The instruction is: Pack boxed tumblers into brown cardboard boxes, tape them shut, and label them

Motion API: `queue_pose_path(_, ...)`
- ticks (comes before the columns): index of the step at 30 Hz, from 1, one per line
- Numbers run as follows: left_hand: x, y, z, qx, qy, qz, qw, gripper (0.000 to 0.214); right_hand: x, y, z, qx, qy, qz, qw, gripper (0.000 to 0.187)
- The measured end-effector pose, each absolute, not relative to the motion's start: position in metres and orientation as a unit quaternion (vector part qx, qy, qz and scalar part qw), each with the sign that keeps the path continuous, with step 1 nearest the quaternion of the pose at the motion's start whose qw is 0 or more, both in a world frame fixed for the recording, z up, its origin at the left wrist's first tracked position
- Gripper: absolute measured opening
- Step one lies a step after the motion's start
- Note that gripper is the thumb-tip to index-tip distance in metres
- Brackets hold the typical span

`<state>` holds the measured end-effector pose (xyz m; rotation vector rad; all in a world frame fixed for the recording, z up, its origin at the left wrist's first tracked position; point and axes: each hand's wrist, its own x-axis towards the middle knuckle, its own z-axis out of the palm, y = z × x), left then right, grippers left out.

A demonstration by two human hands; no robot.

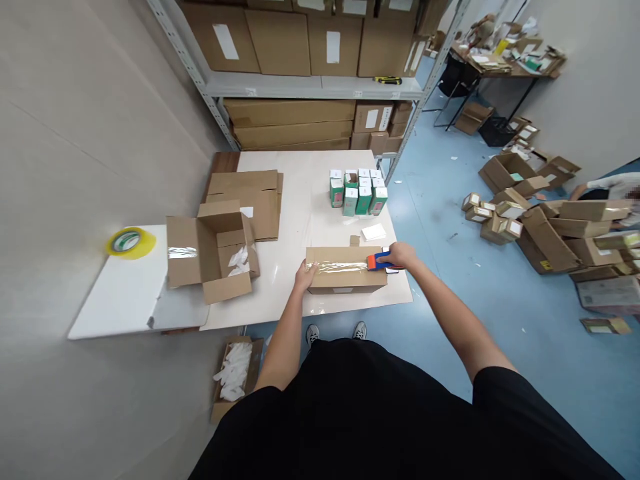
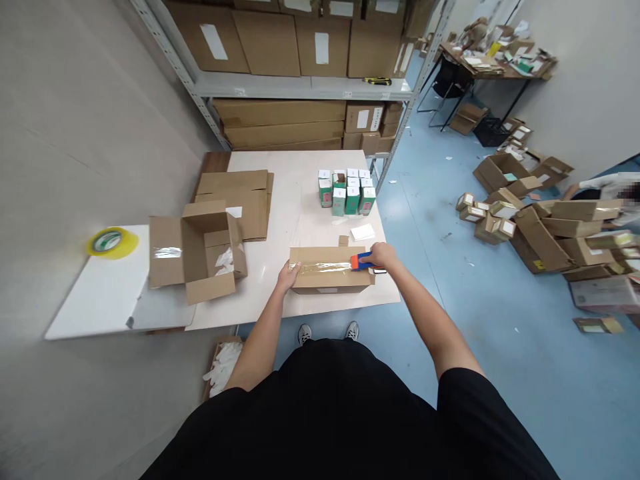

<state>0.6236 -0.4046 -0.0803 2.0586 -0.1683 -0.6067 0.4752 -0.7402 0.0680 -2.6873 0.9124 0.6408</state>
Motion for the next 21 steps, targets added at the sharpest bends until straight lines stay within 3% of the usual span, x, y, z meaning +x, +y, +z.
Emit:
queue_pose_path(5,0.624,-0.404,-0.086,0.840,-0.072,-0.233,0.485,0.052,0.395,-0.825,0.060,-0.899,0.377,0.202,0.091,0.051)
queue_pose_path(10,0.628,-0.400,-0.088,0.842,-0.064,-0.243,0.477,0.052,0.386,-0.822,0.037,-0.894,0.388,0.201,0.105,0.052)
queue_pose_path(21,0.663,-0.334,-0.080,0.861,-0.030,-0.248,0.442,0.058,0.419,-0.745,0.028,-0.885,0.338,0.140,0.289,0.055)
